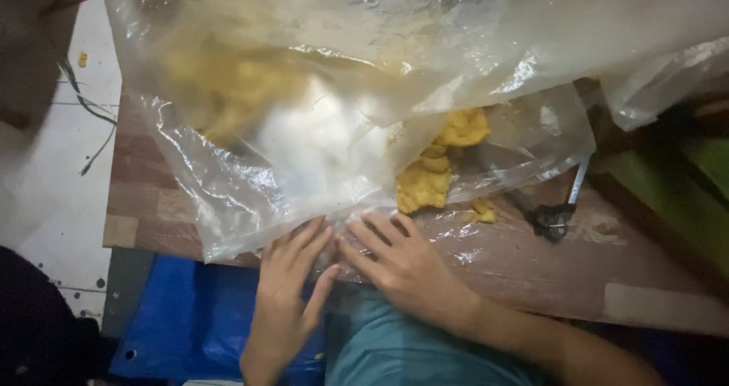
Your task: Packaging fried snacks into small plastic bags using tongs and a manual heat sealer.
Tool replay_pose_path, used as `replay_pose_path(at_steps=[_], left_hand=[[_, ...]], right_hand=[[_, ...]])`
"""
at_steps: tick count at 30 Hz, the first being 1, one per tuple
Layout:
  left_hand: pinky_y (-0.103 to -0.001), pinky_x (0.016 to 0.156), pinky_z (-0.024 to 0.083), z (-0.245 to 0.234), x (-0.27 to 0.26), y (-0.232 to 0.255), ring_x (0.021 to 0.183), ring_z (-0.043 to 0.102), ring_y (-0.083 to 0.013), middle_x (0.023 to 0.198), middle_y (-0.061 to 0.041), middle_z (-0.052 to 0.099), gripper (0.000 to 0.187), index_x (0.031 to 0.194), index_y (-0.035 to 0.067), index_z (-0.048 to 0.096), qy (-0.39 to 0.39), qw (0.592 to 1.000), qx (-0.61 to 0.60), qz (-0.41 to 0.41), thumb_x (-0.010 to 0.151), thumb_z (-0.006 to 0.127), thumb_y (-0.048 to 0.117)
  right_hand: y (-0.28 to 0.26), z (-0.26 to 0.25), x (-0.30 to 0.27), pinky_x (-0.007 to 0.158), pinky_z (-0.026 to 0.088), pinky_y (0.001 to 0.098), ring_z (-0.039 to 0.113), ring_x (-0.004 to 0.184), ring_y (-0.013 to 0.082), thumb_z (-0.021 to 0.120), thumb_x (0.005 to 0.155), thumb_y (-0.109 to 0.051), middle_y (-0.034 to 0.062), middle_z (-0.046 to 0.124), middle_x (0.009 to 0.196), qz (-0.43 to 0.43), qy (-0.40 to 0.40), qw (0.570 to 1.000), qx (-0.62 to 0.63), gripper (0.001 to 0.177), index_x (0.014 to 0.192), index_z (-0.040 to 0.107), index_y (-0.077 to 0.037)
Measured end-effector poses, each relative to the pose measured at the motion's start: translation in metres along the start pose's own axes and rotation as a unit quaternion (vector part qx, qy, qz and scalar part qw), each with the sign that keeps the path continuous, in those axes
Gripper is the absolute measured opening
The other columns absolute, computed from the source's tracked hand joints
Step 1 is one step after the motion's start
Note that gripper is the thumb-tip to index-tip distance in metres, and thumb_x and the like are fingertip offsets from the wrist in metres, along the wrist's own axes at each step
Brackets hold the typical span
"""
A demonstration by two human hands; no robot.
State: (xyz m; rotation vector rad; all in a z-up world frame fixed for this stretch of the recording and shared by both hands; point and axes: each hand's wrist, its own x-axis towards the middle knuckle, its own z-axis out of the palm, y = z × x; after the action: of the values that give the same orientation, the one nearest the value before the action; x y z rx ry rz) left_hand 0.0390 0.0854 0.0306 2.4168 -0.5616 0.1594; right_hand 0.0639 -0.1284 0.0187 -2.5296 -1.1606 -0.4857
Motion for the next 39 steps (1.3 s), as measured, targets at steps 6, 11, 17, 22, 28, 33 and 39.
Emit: replay_pose_path(at_steps=[6, 11, 17, 22, 28, 33, 39], left_hand=[[-0.046, 0.118, 0.035, -0.005, 0.001, 0.008, 0.137, 0.055, -0.0297, 0.147, -0.009, 0.060, 0.039, 0.137, 0.010, 0.061, 0.007, 1.000, -0.007, 0.004, 0.099, 0.062, 0.018], [-0.041, 0.113, 0.043, -0.010, -0.005, 0.011, 0.128, 0.063, -0.0258, 0.129, -0.008, 0.069, 0.035, 0.128, 0.006, 0.067, 0.030, 0.999, -0.028, 0.023, 0.095, 0.068, 0.014], [-0.040, 0.110, 0.045, -0.001, 0.002, 0.004, 0.121, 0.064, -0.0269, 0.124, -0.009, 0.069, 0.028, 0.122, 0.006, 0.066, 0.030, 0.999, -0.013, -0.005, 0.096, 0.065, 0.014], [-0.035, 0.105, 0.050, -0.002, -0.010, 0.004, 0.113, 0.065, -0.0255, 0.117, -0.011, 0.065, 0.027, 0.120, 0.006, 0.067, 0.062, 0.996, -0.035, -0.053, 0.094, 0.068, 0.013], [-0.041, 0.111, 0.047, -0.003, -0.004, 0.007, 0.123, 0.064, -0.0295, 0.122, -0.012, 0.068, 0.021, 0.113, 0.004, 0.069, 0.004, 0.995, -0.096, 0.030, 0.094, 0.067, 0.011], [-0.045, 0.116, 0.040, 0.004, 0.003, 0.007, 0.130, 0.057, -0.0305, 0.134, -0.011, 0.064, 0.039, 0.131, 0.006, 0.063, -0.019, 0.999, -0.004, 0.045, 0.094, 0.069, 0.015], [-0.048, 0.121, 0.036, 0.009, 0.002, 0.005, 0.130, 0.058, -0.0330, 0.131, -0.013, 0.063, 0.035, 0.128, 0.005, 0.061, -0.013, 0.999, 0.006, 0.035, 0.095, 0.067, 0.013]], right_hand=[[0.003, -0.005, 0.005, 0.086, 0.047, 0.0429, 0.059, 0.102, 0.0290, 0.055, 0.105, -0.010, 0.0127, 0.063, 0.115, 0.014, 0.035, 0.999, 0.012, 0.015, 0.114, 0.067, -0.006], [0.002, -0.004, 0.002, 0.084, 0.048, 0.0416, 0.061, 0.094, 0.0278, 0.060, 0.103, -0.006, 0.0121, 0.067, 0.103, 0.036, 0.045, 0.998, 0.039, 0.010, 0.110, 0.067, -0.004], [0.006, -0.009, 0.006, 0.090, 0.045, 0.0430, 0.061, 0.105, 0.0317, 0.056, 0.106, -0.013, 0.0135, 0.065, 0.110, 0.073, 0.066, 0.991, 0.094, 0.014, 0.105, 0.063, -0.001], [0.004, -0.008, -0.002, 0.099, 0.051, 0.0483, 0.064, 0.111, 0.0363, 0.059, 0.100, -0.038, 0.0221, 0.065, 0.115, 0.115, 0.051, 0.970, 0.208, 0.045, 0.109, 0.060, 0.006], [0.009, -0.006, 0.001, 0.074, 0.046, 0.0383, 0.055, 0.077, 0.0268, 0.055, 0.104, -0.002, 0.0114, 0.056, 0.085, 0.143, 0.055, 0.978, 0.144, 0.009, 0.095, 0.053, -0.003], [0.009, -0.012, -0.006, 0.099, 0.052, 0.0428, 0.068, 0.108, 0.0326, 0.057, 0.085, 0.011, 0.0191, 0.069, 0.118, 0.166, 0.055, 0.960, 0.217, 0.039, 0.123, 0.060, 0.001], [0.005, -0.023, 0.000, 0.096, 0.055, 0.0406, 0.068, 0.104, 0.0313, 0.064, 0.080, -0.001, 0.0184, 0.069, 0.112, 0.159, 0.072, 0.965, 0.197, 0.037, 0.117, 0.063, 0.002]])
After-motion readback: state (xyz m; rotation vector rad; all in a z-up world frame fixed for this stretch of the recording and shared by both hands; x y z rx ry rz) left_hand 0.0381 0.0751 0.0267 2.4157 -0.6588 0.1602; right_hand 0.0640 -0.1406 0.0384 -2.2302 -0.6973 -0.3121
